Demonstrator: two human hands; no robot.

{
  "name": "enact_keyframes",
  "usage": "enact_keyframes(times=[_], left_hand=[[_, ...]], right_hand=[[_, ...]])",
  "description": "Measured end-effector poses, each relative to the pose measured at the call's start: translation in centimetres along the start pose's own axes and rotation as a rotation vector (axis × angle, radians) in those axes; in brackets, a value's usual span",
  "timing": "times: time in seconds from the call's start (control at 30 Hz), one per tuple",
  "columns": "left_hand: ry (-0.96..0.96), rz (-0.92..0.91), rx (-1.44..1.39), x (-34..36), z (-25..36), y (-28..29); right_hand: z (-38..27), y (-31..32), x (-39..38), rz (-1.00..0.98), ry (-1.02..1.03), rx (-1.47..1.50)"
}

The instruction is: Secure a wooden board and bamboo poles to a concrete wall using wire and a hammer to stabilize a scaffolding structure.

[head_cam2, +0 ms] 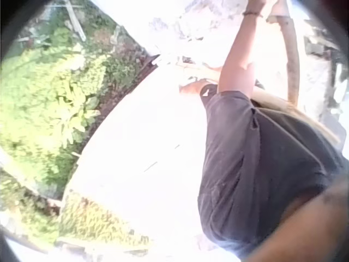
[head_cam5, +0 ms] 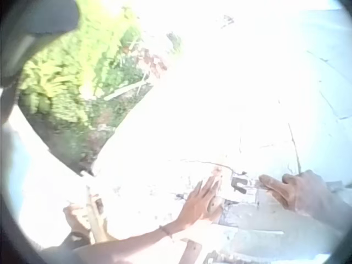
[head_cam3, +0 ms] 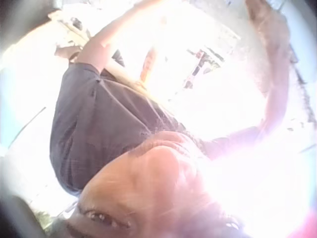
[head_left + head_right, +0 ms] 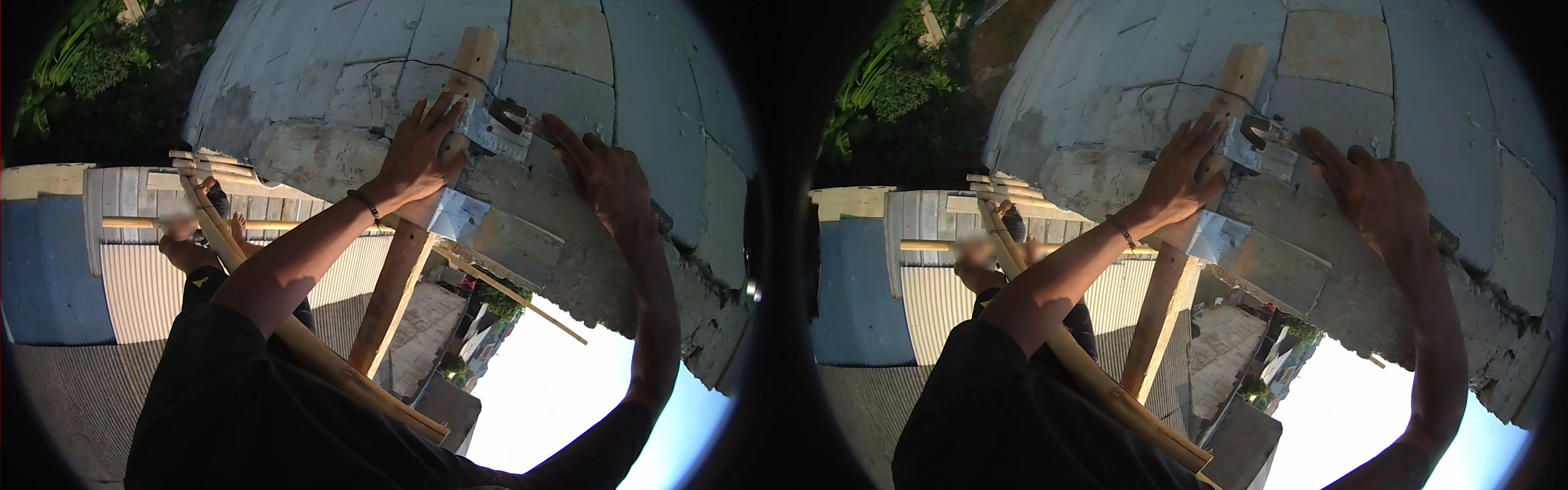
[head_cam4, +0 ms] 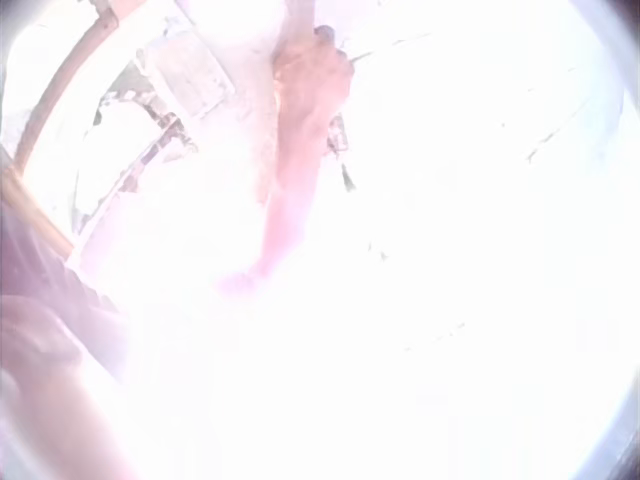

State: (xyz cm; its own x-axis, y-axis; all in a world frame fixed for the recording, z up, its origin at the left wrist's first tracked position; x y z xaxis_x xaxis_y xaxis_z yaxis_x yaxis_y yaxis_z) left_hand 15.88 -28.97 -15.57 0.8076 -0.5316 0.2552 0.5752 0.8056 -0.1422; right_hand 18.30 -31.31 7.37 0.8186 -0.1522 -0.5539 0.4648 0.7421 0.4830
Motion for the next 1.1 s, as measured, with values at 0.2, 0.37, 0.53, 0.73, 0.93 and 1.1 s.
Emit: enact_keyframes(times=[0.2, 0.37, 0.53, 0.73, 0.93, 1.1], left_hand=[[0.001, -0.023, 0.011, 0.1, -0.1, -0.2], [0.013, 0.002, -0.005, -0.1, 0.0, 0.1], [0.04, -0.007, -0.005, 0.1, -0.3, 0.1], [-0.029, 0.056, 0.018, 0.1, 0.3, 0.4], [-0.003, 0.05, 0.011, 0.1, 0.0, 0.4], [0.038, -0.002, -0.019, -0.3, -0.3, -0.2]], right_hand=[[-0.6, 0.9, 0.4, 0.066, 0.017, 0.142], [0.0, 1.5, 0.8, 0.172, -0.081, 0.278], [-1.3, -0.4, 0.2, -0.022, 0.0, 0.074], [-1.4, 0.0, 0.8, 0.062, -0.028, 0.19], [-1.8, -0.1, 0.9, 0.042, -0.013, 0.211], [-1.3, -0.9, 0.1, -0.059, -0.032, 0.067]])
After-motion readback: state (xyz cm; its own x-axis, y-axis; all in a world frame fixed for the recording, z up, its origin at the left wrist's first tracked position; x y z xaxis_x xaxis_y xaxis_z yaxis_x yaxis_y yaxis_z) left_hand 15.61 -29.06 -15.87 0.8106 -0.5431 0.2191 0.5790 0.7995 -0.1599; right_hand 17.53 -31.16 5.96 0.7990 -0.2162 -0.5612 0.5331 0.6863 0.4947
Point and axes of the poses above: each hand's wrist, its own x-axis towards the middle knuckle, its own y-axis out of the back of the hand, z = x × y, the point moved 8 cm from there along x, towards the middle knuckle, and after that the axes turned 12 degrees about z, right-handed, at the moved point
